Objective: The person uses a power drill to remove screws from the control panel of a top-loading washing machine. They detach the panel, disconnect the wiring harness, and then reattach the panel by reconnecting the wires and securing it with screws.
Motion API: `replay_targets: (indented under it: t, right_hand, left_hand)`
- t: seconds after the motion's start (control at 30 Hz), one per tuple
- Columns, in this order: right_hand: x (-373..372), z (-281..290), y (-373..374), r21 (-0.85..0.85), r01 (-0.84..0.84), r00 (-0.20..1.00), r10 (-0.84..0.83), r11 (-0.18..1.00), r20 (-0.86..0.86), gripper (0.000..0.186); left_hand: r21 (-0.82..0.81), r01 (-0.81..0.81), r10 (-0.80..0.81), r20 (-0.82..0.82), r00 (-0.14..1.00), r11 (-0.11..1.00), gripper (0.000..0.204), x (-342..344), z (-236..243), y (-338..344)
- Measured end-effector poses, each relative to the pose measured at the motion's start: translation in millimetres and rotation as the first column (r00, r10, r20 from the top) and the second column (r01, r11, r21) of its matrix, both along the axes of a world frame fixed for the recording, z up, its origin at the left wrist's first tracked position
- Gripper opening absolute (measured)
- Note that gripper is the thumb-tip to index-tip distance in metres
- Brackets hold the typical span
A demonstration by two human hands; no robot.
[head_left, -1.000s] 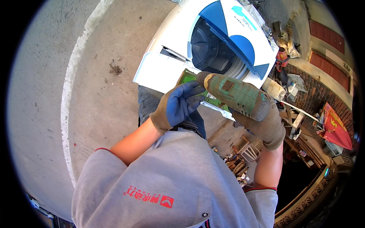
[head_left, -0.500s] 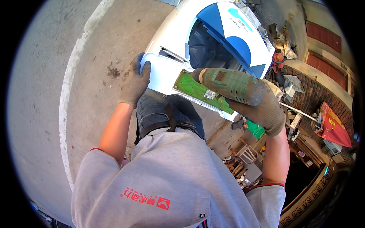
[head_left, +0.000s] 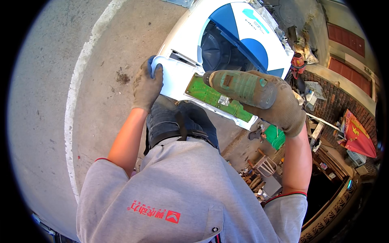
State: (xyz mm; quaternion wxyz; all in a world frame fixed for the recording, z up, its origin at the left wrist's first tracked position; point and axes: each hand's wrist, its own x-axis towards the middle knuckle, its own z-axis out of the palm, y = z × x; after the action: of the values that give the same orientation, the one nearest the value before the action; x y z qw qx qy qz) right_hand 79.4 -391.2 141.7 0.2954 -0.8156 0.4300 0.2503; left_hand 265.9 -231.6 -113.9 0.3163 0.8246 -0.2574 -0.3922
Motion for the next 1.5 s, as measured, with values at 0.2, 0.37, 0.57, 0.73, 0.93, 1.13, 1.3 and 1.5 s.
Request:
replay_targets:
  t: [0.2, 0.37, 0.57, 0.73, 0.93, 1.13, 1.3, 1.5]
  right_hand:
    - [15.0, 12.8, -7.8, 0.026, -0.131, 0.991, 0.131, 0.991, 0.01, 0.062]
    - [-64.5, 25.9, -4.2, 0.089, 0.278, 0.842, -0.287, 0.956, 0.456, 0.058]
    - [-154.6, -17.0, -59.1, -0.133, 0.582, 0.652, -0.363, 0.802, 0.666, 0.087]
    - [-187.5, -131.7, -133.7, -0.675, 0.354, 0.915, -0.39, 0.647, 0.106, 0.092]
    - [-211.0, -167.2, -140.3, -0.643, 0.403, 0.905, -0.386, 0.651, 0.177, 0.086]
    - [-273.9, -133.6, -19.6, -0.42, 0.782, 0.607, -0.41, 0.46, 0.681, 0.051]
    - [-328.5, -170.8, 141.9, -0.05, 0.883, 0.448, -0.806, 0.467, 0.387, 0.053]
    - [-311.8, -194.3, 169.2, 0.269, 0.903, 0.126, -0.806, 0.334, 0.579, 0.063]
  left_hand:
    - [0.075, -0.011, 0.013, -0.023, 1.0, 0.997, 0.051, -3.8, 4.3, -7.1]
    - [-0.023, -0.055, 0.051, -0.171, 0.984, 0.998, 0.049, 5.1, 22.3, -3.9]
    - [-0.026, 0.029, -0.033, -0.168, 0.985, 0.999, 0.053, 11.3, 37.0, 6.5]
    - [-0.237, -0.02, -0.064, -0.342, 0.937, 0.971, 0.051, 17.0, 31.3, 6.0]
    - [-0.241, -0.053, -0.058, -0.431, 0.901, 0.969, 0.047, 37.6, 13.9, 16.6]
    - [-0.348, -0.023, -0.126, -0.397, 0.909, 0.937, 0.051, 47.2, 55.7, 18.6]
    - [-0.388, 0.092, -0.24, -0.351, 0.905, 0.917, 0.05, 49.4, 112.8, 8.1]
    - [-0.268, 0.508, -0.537, -0.04, 0.843, 0.818, 0.039, 78.3, 130.8, -7.4]
